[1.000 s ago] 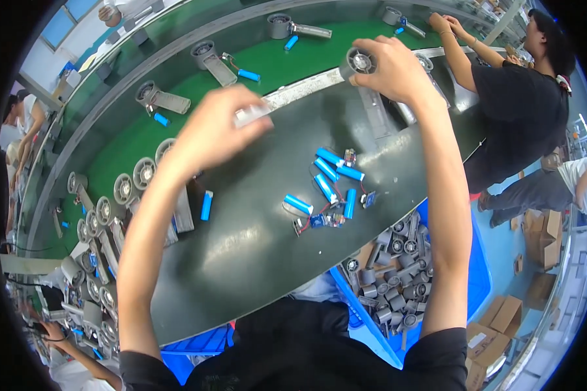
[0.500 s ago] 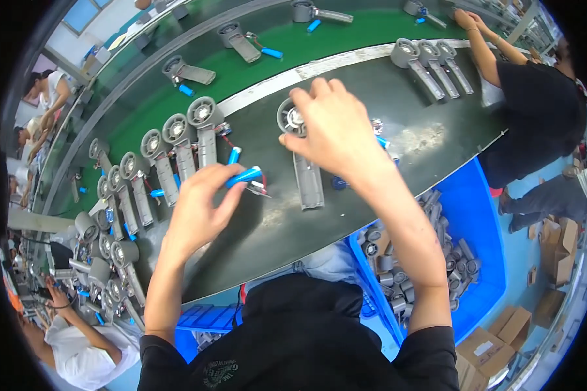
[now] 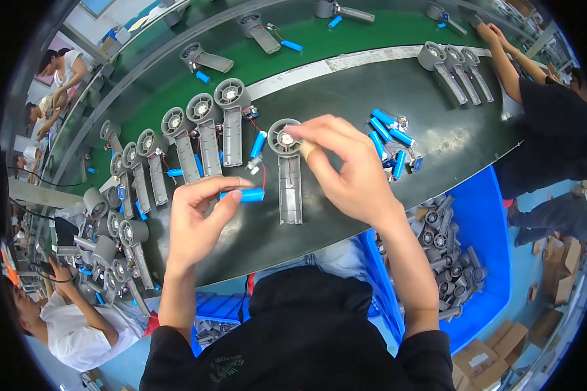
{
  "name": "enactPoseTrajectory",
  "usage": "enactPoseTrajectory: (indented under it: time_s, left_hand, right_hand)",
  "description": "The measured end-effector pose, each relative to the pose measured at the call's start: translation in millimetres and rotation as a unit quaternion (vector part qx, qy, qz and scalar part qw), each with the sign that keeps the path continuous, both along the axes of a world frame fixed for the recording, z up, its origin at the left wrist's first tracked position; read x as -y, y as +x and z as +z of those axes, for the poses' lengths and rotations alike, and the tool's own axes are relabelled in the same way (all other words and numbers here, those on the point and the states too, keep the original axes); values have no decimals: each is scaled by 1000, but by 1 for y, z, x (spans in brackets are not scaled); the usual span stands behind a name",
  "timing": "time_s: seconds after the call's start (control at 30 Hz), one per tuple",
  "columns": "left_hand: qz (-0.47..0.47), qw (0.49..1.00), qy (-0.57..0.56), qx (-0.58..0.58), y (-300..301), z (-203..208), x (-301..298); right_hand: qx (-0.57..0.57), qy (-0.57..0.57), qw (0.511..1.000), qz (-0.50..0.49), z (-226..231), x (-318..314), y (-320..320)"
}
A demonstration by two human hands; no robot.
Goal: The person assembles electronic modules into metal fan housings by hand, connecting them on an industrial production line.
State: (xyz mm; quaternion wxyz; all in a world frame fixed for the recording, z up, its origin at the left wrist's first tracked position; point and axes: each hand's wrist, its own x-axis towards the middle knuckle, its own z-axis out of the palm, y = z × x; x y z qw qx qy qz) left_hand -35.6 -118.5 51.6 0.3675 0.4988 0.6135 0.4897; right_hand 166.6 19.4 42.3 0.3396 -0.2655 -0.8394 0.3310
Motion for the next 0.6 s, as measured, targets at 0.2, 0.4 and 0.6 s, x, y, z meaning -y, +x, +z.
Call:
enactPoseTrajectory:
  time_s: [0.2,0.4,0.6]
  left_hand:
    - [-74,993,-36,82,3,6,-5]
    - [-124,991,-8,-59,12,20,-8]
    - [-166,963,127,-171,38,-7,-1]
  right_hand:
    - [-87,-330,920,190,-12,17,13]
    - [-101,-397,901,140,-34,27,22]
    - [-319,-504,803,0,-51,46,33]
